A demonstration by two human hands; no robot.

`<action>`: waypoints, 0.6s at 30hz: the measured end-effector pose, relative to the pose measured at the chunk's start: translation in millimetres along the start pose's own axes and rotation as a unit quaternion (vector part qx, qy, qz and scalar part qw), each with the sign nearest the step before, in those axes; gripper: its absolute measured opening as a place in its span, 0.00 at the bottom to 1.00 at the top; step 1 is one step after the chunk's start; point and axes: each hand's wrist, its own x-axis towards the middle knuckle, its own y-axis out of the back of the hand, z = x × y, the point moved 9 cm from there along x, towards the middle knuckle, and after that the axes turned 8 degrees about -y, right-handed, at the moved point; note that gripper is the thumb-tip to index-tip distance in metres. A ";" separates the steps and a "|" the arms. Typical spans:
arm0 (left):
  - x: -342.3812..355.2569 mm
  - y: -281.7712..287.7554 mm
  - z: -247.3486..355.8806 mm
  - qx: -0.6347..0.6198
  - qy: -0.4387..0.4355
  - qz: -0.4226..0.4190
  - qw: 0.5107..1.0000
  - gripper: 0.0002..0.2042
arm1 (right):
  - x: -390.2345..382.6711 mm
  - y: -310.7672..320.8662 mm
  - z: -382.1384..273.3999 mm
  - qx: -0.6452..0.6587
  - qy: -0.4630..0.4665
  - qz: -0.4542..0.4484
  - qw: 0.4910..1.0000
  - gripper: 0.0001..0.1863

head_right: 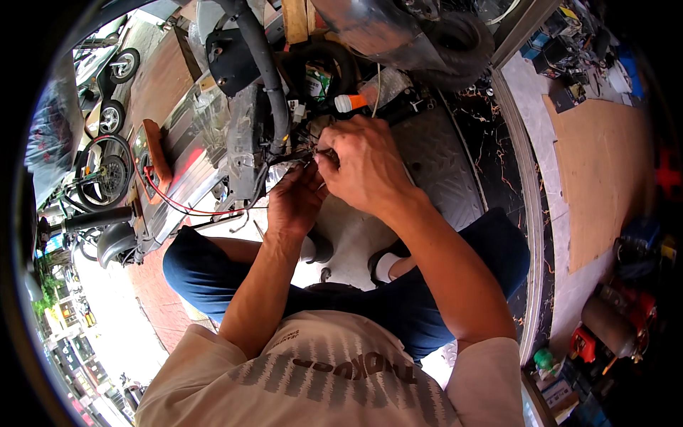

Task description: The person works on the internal wiring of an electric scooter, handling various wires and using a multimeter to test electrical connections.

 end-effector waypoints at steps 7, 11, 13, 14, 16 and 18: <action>0.6 4.0 2.1 0.000 -0.007 -0.016 1.000 0.08 | 3.3 -9.4 21.4 -0.025 -0.042 0.017 0.999 0.13; -0.3 4.1 1.6 -0.007 0.001 -0.017 1.000 0.08 | 6.7 -17.8 22.2 -0.031 -0.042 0.002 0.999 0.12; -0.8 3.1 0.1 -0.012 0.004 -0.020 1.000 0.08 | 9.2 -17.8 22.6 -0.031 -0.041 -0.003 0.999 0.11; -0.7 2.1 0.4 -0.012 0.004 -0.022 1.000 0.07 | 11.5 -18.0 22.5 -0.028 -0.041 -0.008 0.999 0.10; -0.5 -0.7 -1.1 -0.011 0.004 -0.025 1.000 0.07 | 13.8 -16.9 20.8 -0.023 -0.033 -0.005 0.999 0.09; -3.2 -4.9 0.5 -0.018 0.006 -0.027 0.999 0.07 | 15.5 -18.0 16.4 -0.016 -0.013 0.011 1.000 0.08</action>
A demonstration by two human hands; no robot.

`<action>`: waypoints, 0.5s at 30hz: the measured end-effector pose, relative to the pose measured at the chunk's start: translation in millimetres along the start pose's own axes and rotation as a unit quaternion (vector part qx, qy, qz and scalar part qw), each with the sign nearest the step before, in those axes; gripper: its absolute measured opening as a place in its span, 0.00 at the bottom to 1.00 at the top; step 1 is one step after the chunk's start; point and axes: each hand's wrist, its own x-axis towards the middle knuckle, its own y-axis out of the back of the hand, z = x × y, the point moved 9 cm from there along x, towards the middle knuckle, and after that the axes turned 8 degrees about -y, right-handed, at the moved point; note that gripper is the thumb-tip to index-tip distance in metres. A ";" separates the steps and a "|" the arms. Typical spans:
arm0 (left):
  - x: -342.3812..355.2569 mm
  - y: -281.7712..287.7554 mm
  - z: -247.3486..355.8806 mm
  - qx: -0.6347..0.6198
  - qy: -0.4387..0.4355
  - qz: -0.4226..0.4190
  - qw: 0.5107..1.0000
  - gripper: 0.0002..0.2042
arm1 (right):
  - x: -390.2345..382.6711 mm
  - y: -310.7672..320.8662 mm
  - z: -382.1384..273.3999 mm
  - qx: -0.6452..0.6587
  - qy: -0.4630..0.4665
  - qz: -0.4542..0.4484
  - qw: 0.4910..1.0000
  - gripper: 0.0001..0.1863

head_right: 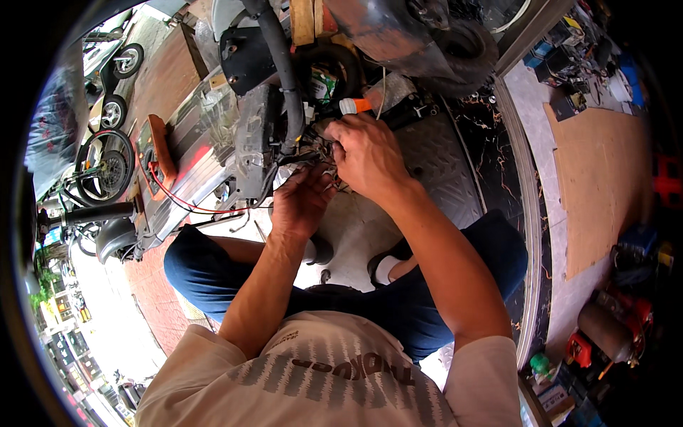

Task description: The person works on the internal wiring of an electric scooter, handling various wires and using a multimeter to test electrical connections.

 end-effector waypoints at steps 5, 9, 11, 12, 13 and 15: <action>-3.1 0.4 -3.9 -0.005 -0.014 0.015 1.000 0.06 | -0.4 4.0 -8.9 -0.033 0.039 0.035 0.998 0.09; -1.7 -4.3 -7.1 -0.023 -0.020 -0.018 0.999 0.09 | -0.4 2.8 -8.0 -0.010 0.035 0.034 0.999 0.08; -4.7 -0.8 -4.6 -0.017 -0.030 -0.007 0.999 0.11 | -0.8 0.8 -12.2 -0.008 0.031 0.024 0.999 0.08; -6.4 -0.8 -3.8 -0.016 -0.032 -0.002 0.999 0.12 | -1.4 0.0 -13.6 -0.007 0.027 0.020 0.999 0.07; -7.6 -1.1 -1.4 -0.011 -0.036 0.000 0.999 0.16 | -0.6 -1.4 -15.1 -0.006 0.022 0.016 1.000 0.07; -11.7 -3.0 -2.9 -0.003 -0.024 0.024 0.999 0.17 | -2.1 0.0 -16.5 -0.001 0.021 0.019 1.000 0.06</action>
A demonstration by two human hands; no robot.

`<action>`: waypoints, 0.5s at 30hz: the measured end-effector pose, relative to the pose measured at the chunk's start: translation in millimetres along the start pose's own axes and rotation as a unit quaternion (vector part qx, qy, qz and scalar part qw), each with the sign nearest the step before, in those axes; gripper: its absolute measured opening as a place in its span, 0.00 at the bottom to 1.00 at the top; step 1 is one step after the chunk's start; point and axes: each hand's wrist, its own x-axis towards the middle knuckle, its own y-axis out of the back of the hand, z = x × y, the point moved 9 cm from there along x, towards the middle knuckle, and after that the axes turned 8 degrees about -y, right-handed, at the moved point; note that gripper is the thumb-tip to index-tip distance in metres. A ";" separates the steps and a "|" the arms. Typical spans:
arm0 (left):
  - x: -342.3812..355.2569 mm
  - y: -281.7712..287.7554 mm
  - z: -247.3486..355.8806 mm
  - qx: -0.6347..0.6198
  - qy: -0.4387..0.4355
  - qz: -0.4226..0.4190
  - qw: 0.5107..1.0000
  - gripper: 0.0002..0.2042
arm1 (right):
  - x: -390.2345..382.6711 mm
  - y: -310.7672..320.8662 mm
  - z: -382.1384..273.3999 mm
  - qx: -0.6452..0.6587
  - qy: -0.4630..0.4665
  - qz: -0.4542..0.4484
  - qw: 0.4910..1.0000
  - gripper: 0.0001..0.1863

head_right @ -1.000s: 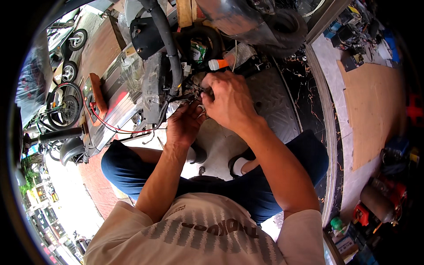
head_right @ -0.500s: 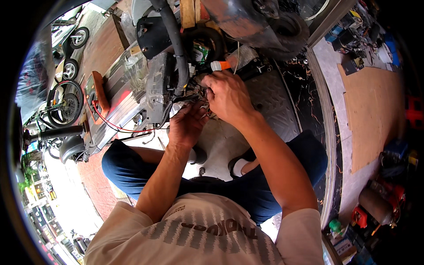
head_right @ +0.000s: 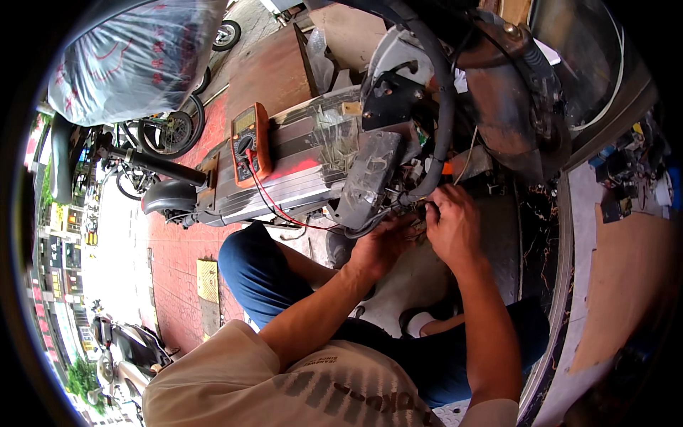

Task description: The person works on the internal wiring of an electric scooter, handling various wires and using a multimeter to test electrical connections.

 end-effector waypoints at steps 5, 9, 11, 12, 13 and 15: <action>-9.2 17.6 -9.0 0.159 0.030 0.012 0.987 0.18 | -4.8 -2.6 11.5 -0.032 0.003 0.004 0.999 0.08; -11.9 45.2 -13.4 0.691 -0.121 -0.106 0.704 0.20 | -2.3 -8.3 21.0 -0.020 -0.040 -0.018 0.999 0.11; -9.4 54.5 -25.7 0.825 -0.164 -0.163 0.516 0.21 | -2.7 0.3 24.2 -0.004 -0.057 -0.010 0.998 0.12; -6.0 57.6 -28.7 0.857 -0.159 -0.178 0.456 0.21 | -3.1 7.3 25.0 0.007 -0.061 0.004 0.998 0.13; -1.0 60.1 -32.7 0.886 -0.154 -0.193 0.393 0.22 | -3.3 14.7 25.7 0.018 -0.065 0.019 0.998 0.14; 16.8 63.3 -36.1 0.888 -0.182 -0.206 0.368 0.20 | -4.2 33.9 17.5 0.017 -0.030 0.070 0.997 0.12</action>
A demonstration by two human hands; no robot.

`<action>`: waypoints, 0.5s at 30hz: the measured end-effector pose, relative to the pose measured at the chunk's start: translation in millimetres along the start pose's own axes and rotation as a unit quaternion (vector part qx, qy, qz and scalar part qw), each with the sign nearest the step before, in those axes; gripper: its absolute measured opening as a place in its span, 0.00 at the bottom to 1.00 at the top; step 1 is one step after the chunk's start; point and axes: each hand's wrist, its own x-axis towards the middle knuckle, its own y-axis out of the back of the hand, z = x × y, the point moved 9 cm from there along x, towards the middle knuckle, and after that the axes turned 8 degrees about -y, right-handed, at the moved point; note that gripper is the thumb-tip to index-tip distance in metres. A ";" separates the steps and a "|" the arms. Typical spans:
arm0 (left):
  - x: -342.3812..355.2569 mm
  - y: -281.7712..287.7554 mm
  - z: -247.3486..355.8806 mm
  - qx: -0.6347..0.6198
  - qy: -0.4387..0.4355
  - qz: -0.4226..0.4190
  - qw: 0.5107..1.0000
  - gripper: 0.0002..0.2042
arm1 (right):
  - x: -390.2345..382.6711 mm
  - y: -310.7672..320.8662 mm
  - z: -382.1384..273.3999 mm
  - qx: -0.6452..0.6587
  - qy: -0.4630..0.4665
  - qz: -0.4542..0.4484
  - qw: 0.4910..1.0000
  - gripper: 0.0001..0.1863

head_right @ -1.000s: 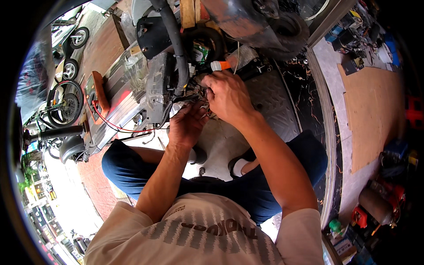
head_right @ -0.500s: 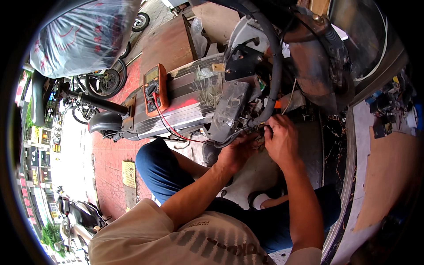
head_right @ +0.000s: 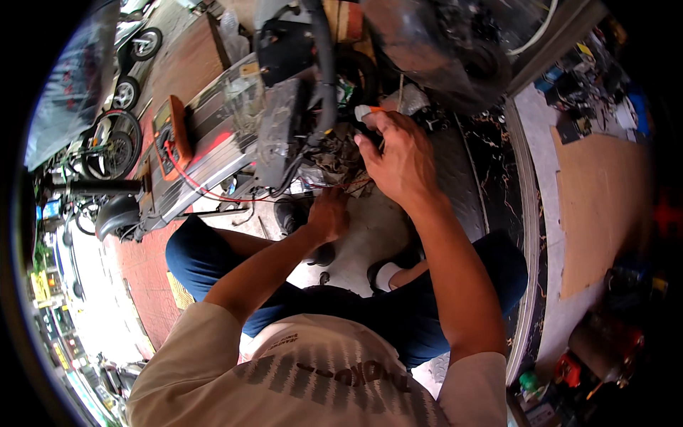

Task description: The person works on the internal wiring of an electric scooter, handling various wires and using a multimeter to test electrical connections.

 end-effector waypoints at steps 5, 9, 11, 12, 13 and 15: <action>41.2 -28.1 -32.2 0.031 0.044 -0.043 0.998 0.20 | -2.7 29.7 19.0 0.005 -0.030 0.027 0.999 0.12; 61.4 -59.5 10.6 -0.005 -0.161 -0.098 0.982 0.14 | -5.6 49.5 42.8 0.004 -0.088 0.042 0.995 0.12; 74.4 -61.6 42.2 -0.061 -0.180 -0.024 0.982 0.14 | -6.5 63.1 48.5 0.020 -0.108 0.055 0.992 0.12; 83.4 -63.0 60.7 -0.089 -0.186 0.014 0.978 0.15 | -5.8 69.7 49.2 0.029 -0.115 0.061 0.991 0.12; 93.2 -95.4 49.9 -0.100 -0.093 -0.025 0.990 0.17 | -5.3 73.6 47.7 0.011 -0.122 0.056 0.991 0.11; 104.3 -173.1 24.0 -0.114 0.090 -0.128 0.981 0.22 | -6.6 86.9 48.0 -0.022 -0.139 0.053 0.989 0.10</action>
